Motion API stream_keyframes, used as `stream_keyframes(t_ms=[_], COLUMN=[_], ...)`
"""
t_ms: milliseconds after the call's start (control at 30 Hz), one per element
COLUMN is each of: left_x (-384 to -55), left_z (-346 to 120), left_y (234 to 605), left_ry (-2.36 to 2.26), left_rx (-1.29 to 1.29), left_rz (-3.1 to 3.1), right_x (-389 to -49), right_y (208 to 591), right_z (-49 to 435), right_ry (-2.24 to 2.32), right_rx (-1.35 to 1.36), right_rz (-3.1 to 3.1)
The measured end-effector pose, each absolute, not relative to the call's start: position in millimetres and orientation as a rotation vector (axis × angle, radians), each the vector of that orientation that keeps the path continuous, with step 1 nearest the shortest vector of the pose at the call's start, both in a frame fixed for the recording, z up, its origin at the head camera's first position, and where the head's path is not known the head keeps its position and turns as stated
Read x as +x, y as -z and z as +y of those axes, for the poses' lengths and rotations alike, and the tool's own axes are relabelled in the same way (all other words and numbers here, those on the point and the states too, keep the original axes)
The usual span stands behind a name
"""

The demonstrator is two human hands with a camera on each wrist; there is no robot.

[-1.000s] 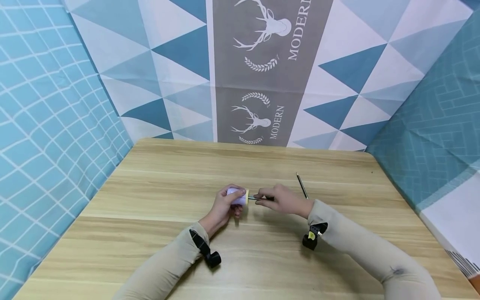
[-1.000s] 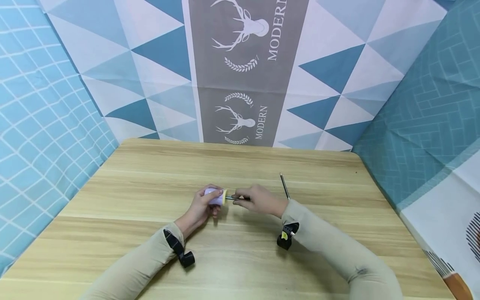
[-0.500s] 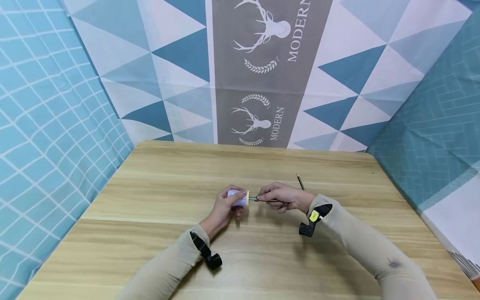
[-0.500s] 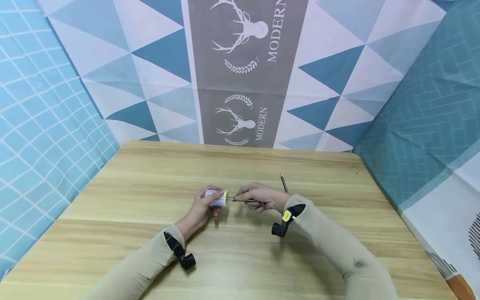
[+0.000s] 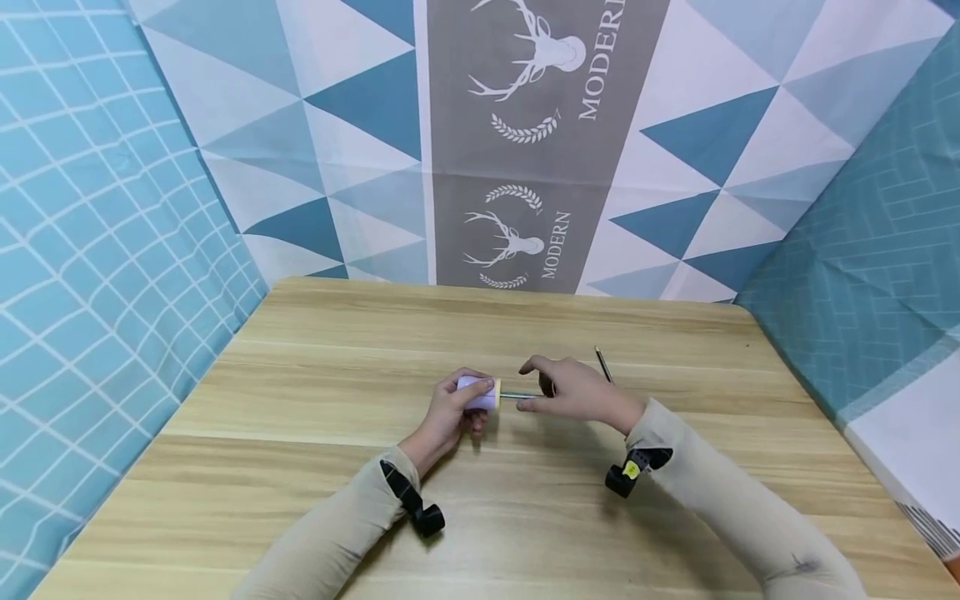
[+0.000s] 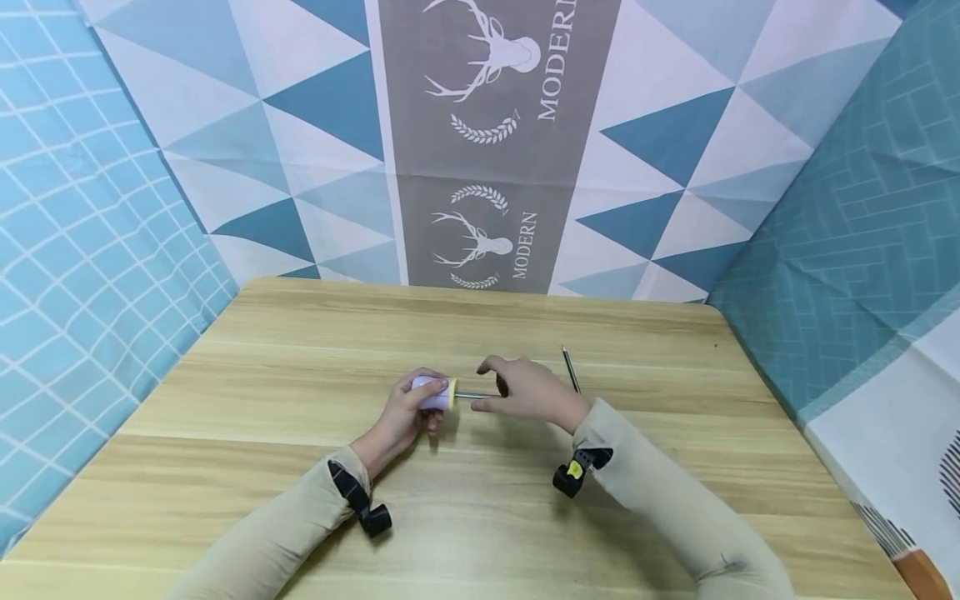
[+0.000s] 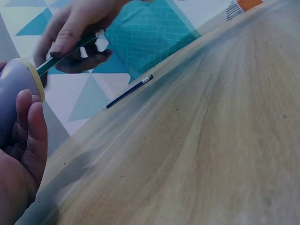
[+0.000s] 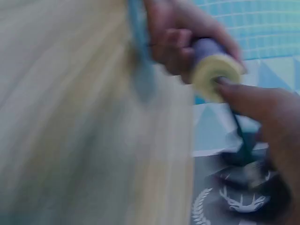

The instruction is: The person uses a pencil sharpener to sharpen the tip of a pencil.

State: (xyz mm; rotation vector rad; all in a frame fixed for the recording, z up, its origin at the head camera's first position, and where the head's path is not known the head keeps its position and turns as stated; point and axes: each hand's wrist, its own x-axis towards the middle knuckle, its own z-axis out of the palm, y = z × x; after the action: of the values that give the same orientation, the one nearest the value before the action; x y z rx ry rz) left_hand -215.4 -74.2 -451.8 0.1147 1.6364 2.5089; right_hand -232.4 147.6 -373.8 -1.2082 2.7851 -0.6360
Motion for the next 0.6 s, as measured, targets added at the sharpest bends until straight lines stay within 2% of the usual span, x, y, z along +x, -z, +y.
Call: stream_keyframes(t_ms=[167, 267, 467, 600], left_x=[-215.5, -215.9, -213.4, -214.1], left_z=[-73.0, -73.8, -76.3, -75.8], left_y=[450.9, 451.6, 452.1, 452.0], left_ry=[-2.516, -2.52, -2.521, -2.529], left_rx=[0.123, 0.126, 0.12, 0.11], left_rz=[1.634, 1.637, 1.639, 1.636], right_x=[-232.6, -237.5, -241.2, -244.0], right_y=[389.9, 400.6, 412.6, 415.8], right_z=[150.1, 146.9, 147.0, 146.0], right_ry=[0.306, 0.014, -0.426, -0.497], right_rx=[-2.156, -2.525, -2.727, -2.763], right_rz=[3.035, 3.089, 3.039, 3.019])
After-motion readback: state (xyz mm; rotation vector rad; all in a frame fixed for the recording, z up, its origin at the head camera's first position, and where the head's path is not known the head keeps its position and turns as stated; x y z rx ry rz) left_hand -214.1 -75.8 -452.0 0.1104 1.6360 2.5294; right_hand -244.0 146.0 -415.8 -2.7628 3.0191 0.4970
